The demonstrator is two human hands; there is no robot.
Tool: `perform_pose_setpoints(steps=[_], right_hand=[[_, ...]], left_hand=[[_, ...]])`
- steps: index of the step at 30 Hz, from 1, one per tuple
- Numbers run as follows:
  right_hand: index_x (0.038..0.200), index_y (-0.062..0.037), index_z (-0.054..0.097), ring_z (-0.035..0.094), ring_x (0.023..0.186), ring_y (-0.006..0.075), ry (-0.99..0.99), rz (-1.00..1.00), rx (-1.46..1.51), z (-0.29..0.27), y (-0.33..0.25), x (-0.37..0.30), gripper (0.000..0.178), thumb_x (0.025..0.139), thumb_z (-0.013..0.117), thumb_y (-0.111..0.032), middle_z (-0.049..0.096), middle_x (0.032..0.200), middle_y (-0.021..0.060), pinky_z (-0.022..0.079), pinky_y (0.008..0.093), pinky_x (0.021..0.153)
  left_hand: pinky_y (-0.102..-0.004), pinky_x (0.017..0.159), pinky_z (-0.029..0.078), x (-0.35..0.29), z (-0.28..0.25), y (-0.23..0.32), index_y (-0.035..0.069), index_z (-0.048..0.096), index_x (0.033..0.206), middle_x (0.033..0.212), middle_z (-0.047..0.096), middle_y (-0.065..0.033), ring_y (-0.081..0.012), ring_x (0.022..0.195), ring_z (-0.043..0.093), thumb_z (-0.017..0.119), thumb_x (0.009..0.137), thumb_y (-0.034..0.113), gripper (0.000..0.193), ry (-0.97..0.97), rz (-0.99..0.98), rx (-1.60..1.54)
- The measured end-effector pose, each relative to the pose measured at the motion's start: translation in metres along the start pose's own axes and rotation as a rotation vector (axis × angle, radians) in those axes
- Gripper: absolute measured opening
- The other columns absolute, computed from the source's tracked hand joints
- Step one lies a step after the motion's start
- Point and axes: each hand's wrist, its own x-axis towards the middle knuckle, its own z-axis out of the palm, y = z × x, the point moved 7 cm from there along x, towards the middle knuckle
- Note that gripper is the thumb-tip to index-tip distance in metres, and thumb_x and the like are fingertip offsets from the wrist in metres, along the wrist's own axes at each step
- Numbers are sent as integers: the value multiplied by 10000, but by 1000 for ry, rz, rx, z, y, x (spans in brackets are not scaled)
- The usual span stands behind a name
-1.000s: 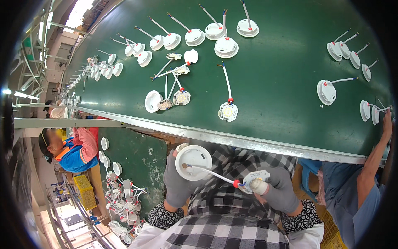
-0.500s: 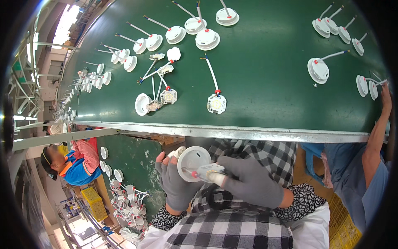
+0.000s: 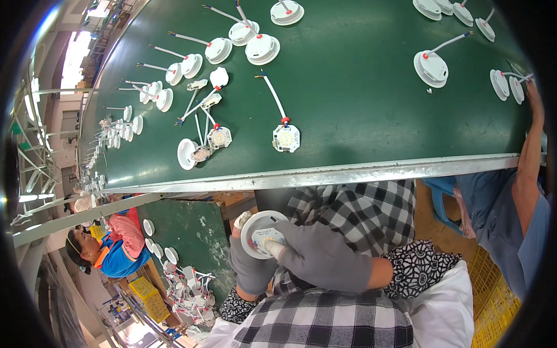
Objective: The person assembles LED lights at a conveyor belt workstation by threading wires through circular plastic casings, pressing the circuit boards into the casings by hand, and placing the assembled units onto the conveyor.
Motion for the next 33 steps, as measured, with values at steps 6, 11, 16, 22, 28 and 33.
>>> perform_pose_setpoints(steps=[6, 11, 16, 22, 28, 33], right_hand=[[1240, 74, 485, 582, 738, 227, 265, -302, -689, -19, -34, 1, 707, 815, 650, -466, 569, 931, 155, 458, 317, 582], [1275, 72, 448, 526, 779, 211, 122, -341, -644, -4, -27, 9, 910, 655, 751, -522, 447, 1033, 135, 487, 286, 607], [1251, 96, 461, 573, 771, 174, 92, -250, -701, -7, -23, 7, 882, 639, 773, -457, 468, 980, 133, 502, 230, 582], [1220, 76, 481, 581, 665, 152, 64, -293, -571, 0, -18, 3, 847, 629, 786, -447, 473, 943, 114, 482, 233, 502], [1235, 76, 455, 588, 677, 169, 36, -250, -604, 0, -24, 1, 861, 632, 805, -429, 477, 952, 125, 496, 252, 510], [1139, 32, 427, 616, 823, 204, -105, -112, -568, 1, -22, 4, 774, 655, 792, -450, 472, 965, 134, 537, 287, 568]], left_hand=[[-346, 789, 525, 2, 3, -6, -4, 449, 1240, 1084, 609, -134, -253, 963, 633, 817, 709, 192, 675, 16, 34, -186], [-304, 906, 491, 0, 20, -16, 24, 418, 1302, 1218, 556, -116, -196, 1095, 580, 582, 922, 159, 435, -147, -247, -680], [-343, 898, 494, 6, -13, 6, -15, 491, 1250, 1186, 585, -189, -270, 1116, 586, 616, 892, 226, 450, -97, 106, -330], [-349, 888, 474, -1, -14, -19, -28, 506, 1216, 1138, 603, -163, -331, 1035, 603, 580, 855, 71, 381, -325, 71, -234], [-354, 890, 466, -7, -4, -57, -7, 562, 1144, 1155, 608, -161, -299, 1002, 617, 593, 864, 31, 285, -428, -142, -652], [-372, 923, 462, 1, 7, -58, -12, 568, 1196, 1200, 600, -177, -277, 1067, 606, 583, 896, 33, 304, -596, -96, -1057]])
